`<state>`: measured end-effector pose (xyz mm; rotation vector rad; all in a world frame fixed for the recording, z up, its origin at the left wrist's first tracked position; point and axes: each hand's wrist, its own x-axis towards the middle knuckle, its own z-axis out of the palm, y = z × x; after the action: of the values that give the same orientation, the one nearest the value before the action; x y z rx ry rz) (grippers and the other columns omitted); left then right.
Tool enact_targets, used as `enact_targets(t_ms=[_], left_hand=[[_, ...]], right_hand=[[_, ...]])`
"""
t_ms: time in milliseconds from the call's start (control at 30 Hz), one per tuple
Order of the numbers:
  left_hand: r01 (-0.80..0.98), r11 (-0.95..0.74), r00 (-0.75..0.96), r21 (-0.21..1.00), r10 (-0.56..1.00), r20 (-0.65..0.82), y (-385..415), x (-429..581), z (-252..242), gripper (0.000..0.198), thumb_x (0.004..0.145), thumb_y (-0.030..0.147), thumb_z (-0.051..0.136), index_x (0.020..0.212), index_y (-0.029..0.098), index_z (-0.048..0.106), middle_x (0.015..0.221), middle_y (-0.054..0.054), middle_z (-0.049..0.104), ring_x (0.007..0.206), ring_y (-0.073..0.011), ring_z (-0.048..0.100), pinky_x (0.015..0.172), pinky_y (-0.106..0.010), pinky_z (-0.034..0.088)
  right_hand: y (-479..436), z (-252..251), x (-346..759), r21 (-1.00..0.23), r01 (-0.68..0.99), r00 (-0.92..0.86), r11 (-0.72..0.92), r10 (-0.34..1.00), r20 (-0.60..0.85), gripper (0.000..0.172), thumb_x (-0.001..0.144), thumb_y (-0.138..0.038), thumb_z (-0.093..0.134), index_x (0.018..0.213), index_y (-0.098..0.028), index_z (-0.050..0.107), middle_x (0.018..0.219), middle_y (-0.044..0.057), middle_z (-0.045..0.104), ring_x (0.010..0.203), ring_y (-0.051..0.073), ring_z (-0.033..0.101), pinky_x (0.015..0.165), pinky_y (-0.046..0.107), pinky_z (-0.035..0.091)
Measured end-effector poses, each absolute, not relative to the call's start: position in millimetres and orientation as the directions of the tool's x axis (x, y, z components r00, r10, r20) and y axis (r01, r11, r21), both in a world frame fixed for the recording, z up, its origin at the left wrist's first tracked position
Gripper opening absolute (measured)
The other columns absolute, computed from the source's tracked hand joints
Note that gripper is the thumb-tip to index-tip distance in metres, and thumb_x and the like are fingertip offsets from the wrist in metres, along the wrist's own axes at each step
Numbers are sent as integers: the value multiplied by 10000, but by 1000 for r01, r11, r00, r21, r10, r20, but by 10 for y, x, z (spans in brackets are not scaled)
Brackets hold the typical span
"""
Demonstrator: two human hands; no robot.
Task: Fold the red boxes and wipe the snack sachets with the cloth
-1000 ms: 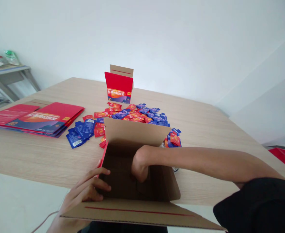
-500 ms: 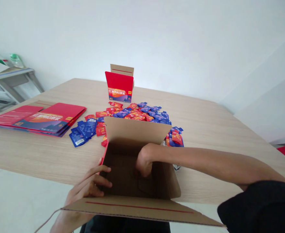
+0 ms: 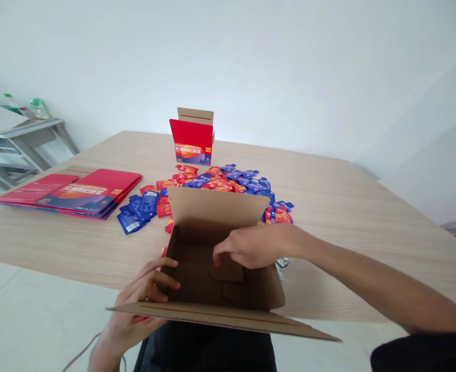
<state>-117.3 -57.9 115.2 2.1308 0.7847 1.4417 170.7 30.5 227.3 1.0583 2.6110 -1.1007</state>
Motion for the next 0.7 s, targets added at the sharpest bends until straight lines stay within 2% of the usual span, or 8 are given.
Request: enact_targets(t_ms=[67,133,233,400,500,567,633,700], left_hand=[[224,-739,286,635,673,682,-584,-1167,1168,215,880,294,794,771,230,621,825,-75,791,1060,-301,752,858,-409,611],[239,-740,278,629,673,685,-587,-1164,1177,213,867,245,795,772,232,604,831,-66,791,1063,-292,749,866,-403,610],[249,-751,286,611,660,695,-594,-1169,1149,199,877,215,777,799,234,594,898,-57,797,1116,-281,734,907,-408,607],[272,-705,124,655,700,703,-653,-1132,963,245,873,330,799,898,235,574,1446,-111,640,1398,-306,589,1100,-467,550],[257,-570,-13,780,805,593,-701,-1122,782,695,720,645,869,1229,286,561,1656,-133,431,1542,-389,416,1189,-557,474],[312,-437,11,844,889,457,-714,-1168,636,1086,586,804,850,1465,290,469,1618,-172,471,1521,-458,424,1151,-587,507],[407,-343,56,846,934,352,-705,-1249,491,1185,576,837,822,1545,269,444,1493,-174,596,1433,-492,518,1051,-569,590],[477,-342,99,810,936,338,-679,-1325,386,1109,635,828,787,1546,274,480,1409,-153,663,1366,-492,580,999,-550,621]], right_hand=[[29,2606,2030,-624,599,-763,502,594,-254,497,885,-23,441,1105,-270,812,1068,10,820,934,174,772,865,280,578],[-322,2710,2370,-650,582,-719,488,683,-132,440,943,-95,469,1148,-292,805,1158,35,807,1057,190,765,949,295,578],[-835,2491,2743,-658,584,-659,475,751,-43,322,943,-218,647,1203,-325,803,1294,77,773,1130,221,763,915,277,618],[-1301,1719,2730,-563,657,-456,501,859,232,496,912,-380,785,1400,-343,707,1602,96,547,1358,306,651,1063,378,593],[-1334,1323,2567,-503,694,-326,515,848,417,647,940,-441,759,1545,-336,556,1726,103,354,1500,327,507,1123,439,548],[-1296,1151,2508,-425,722,-328,547,811,485,688,951,-433,745,1581,-317,495,1774,108,223,1560,326,416,1143,450,523],[-1231,1064,2503,-334,740,-363,584,765,533,677,946,-376,739,1571,-285,494,1795,110,125,1599,329,335,1171,460,487],[-1142,1071,2531,-237,731,-432,640,703,565,632,924,-304,724,1527,-263,538,1800,106,96,1610,334,300,1208,479,433]])
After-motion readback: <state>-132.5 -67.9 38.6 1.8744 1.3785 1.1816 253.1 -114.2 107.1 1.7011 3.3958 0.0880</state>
